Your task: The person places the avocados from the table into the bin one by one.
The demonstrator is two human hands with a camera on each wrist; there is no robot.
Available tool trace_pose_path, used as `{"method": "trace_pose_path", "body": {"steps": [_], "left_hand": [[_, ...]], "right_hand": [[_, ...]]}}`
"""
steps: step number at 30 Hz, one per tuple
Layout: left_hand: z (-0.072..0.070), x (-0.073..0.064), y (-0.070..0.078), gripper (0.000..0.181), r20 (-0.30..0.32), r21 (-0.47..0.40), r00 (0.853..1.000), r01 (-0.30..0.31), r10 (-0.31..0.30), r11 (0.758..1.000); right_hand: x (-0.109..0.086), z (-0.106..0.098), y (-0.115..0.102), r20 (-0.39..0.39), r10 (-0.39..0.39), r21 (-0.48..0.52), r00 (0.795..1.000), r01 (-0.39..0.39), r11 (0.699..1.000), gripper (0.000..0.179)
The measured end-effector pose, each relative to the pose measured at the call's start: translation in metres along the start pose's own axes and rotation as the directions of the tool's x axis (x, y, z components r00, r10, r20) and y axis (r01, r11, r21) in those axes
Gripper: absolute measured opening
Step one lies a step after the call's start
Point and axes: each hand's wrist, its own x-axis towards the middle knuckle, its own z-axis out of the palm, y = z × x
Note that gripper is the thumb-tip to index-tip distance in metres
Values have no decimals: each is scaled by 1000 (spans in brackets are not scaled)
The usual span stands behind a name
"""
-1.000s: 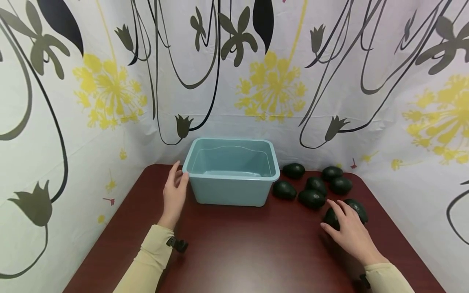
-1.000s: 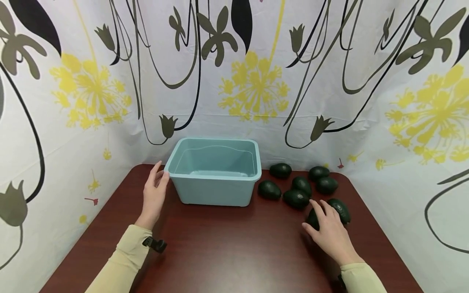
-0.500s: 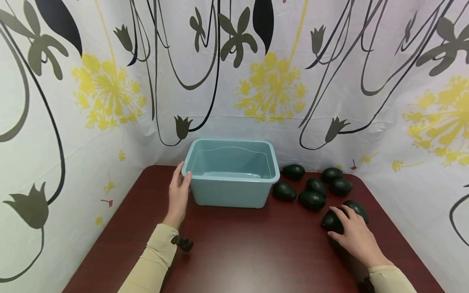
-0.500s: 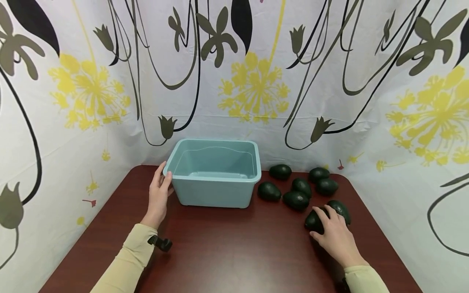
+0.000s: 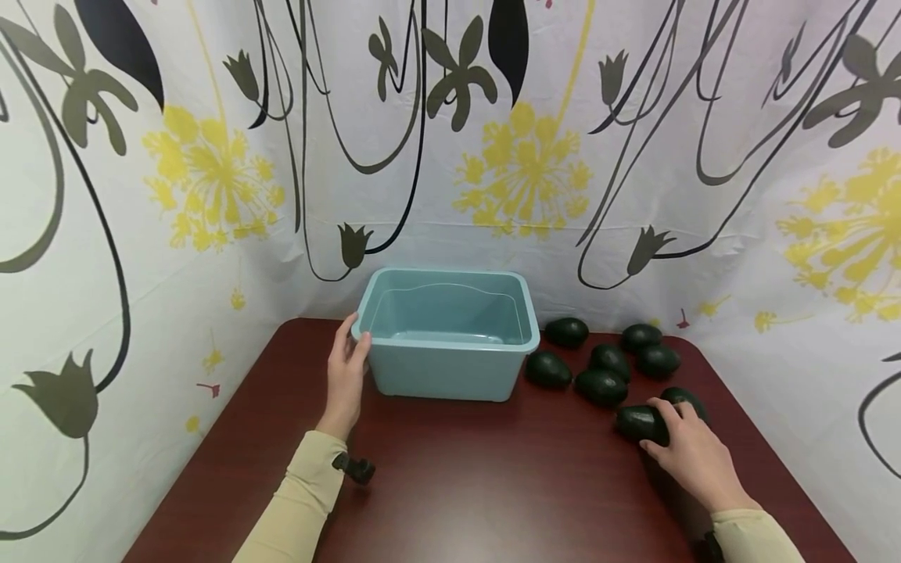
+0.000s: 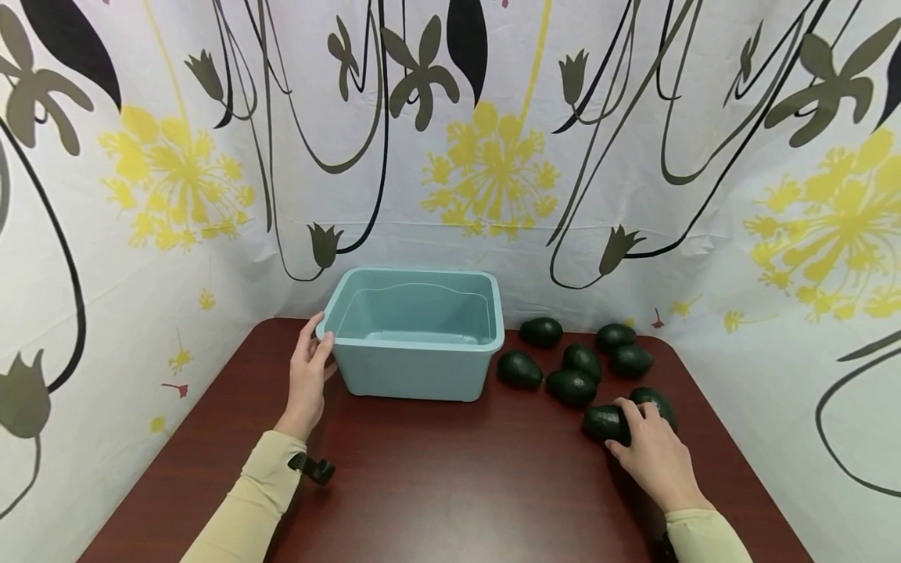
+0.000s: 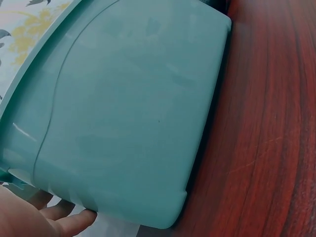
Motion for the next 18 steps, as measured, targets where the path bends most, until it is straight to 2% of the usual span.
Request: {"method": "trace_pose_path", "body": {"steps": [8,10,15,16,18], "left_hand": [[-2,3,-6,58,-3,15,1000,-2,2,1000],[-3,4,-11,58,-8,24,1000,-7,7,1000],[-2,4,-11,57,-9,31,1000,-12,12,999],[-2,2,-6,58,-4,27,1000,-8,8,1000],[-2,2,-6,58,-5,27,1000,-8,8,1000]], "right_hand": [[4,0,0,6,2,-3,1000,-2,1000,76],[4,0,0,16,9,0,1000,-9,1000,77],[5,-1,1,20,24,5,1000,-24,1000,77],[5,0,1,19,24,6,1000,-25,1000,78],[6,0,2,15,20,11,1000,-21,1000,78]]}}
